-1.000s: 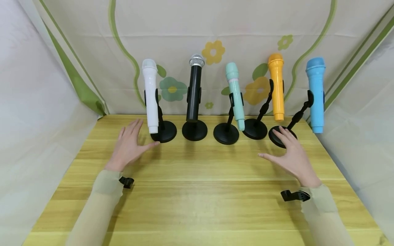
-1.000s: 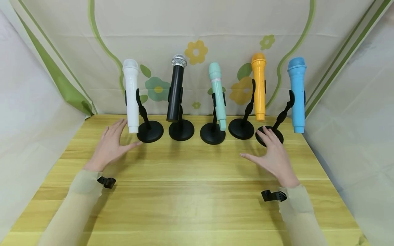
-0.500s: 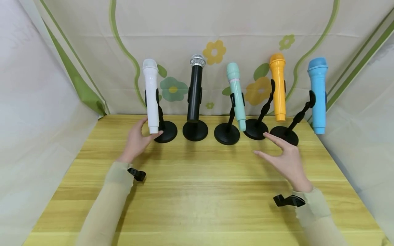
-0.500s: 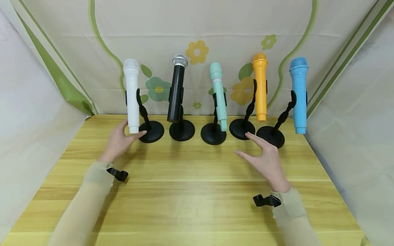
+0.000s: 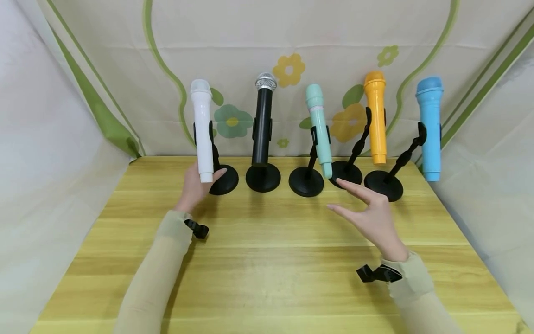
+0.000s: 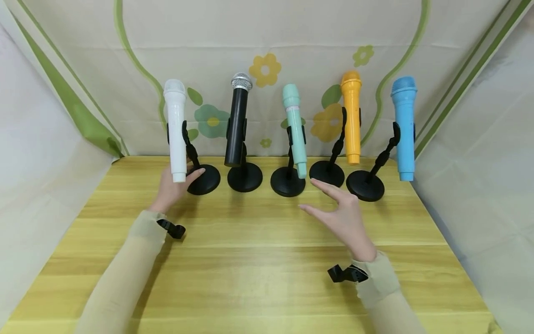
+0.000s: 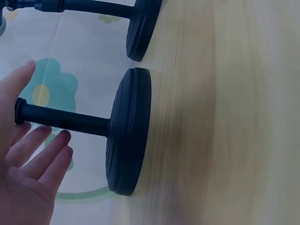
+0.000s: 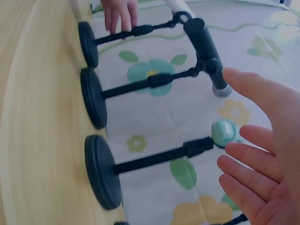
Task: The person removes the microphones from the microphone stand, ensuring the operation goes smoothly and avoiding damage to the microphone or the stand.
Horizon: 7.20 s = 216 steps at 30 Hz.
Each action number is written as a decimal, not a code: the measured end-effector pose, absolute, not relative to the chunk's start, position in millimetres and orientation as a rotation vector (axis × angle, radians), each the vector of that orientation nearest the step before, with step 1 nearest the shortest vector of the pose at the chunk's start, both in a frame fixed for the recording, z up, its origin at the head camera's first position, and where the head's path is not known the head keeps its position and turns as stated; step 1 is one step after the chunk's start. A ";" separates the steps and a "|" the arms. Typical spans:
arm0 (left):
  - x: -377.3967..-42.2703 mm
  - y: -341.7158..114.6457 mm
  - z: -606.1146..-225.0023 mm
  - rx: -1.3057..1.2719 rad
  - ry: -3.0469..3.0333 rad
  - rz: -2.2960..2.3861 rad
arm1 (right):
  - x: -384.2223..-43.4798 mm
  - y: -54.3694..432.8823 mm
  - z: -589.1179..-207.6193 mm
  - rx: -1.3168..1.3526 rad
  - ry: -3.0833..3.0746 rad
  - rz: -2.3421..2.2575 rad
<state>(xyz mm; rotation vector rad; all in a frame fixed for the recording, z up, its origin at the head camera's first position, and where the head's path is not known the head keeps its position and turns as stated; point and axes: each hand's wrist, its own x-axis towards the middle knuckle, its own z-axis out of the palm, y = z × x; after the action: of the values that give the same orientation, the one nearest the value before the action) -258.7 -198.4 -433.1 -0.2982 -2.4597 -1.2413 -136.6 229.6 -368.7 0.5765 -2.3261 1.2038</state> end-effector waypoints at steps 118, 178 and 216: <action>-171.1 -63.0 -394.8 -0.788 -2.304 -1.924 | -171.6 140.9 -306.7 0.515 -2.343 2.142; -213.7 -57.6 -427.0 -0.856 -2.223 -1.906 | -197.1 145.7 -298.6 0.488 -2.400 2.105; -214.6 -57.1 -431.9 -0.831 -2.224 -1.862 | -206.1 143.6 -288.6 0.491 -2.305 2.171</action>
<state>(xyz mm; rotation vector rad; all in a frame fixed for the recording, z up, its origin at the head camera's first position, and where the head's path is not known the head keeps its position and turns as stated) -214.6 -57.1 -431.9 -0.8306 -2.2244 -1.8619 -206.1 143.6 -288.6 0.4909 -2.3048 2.1706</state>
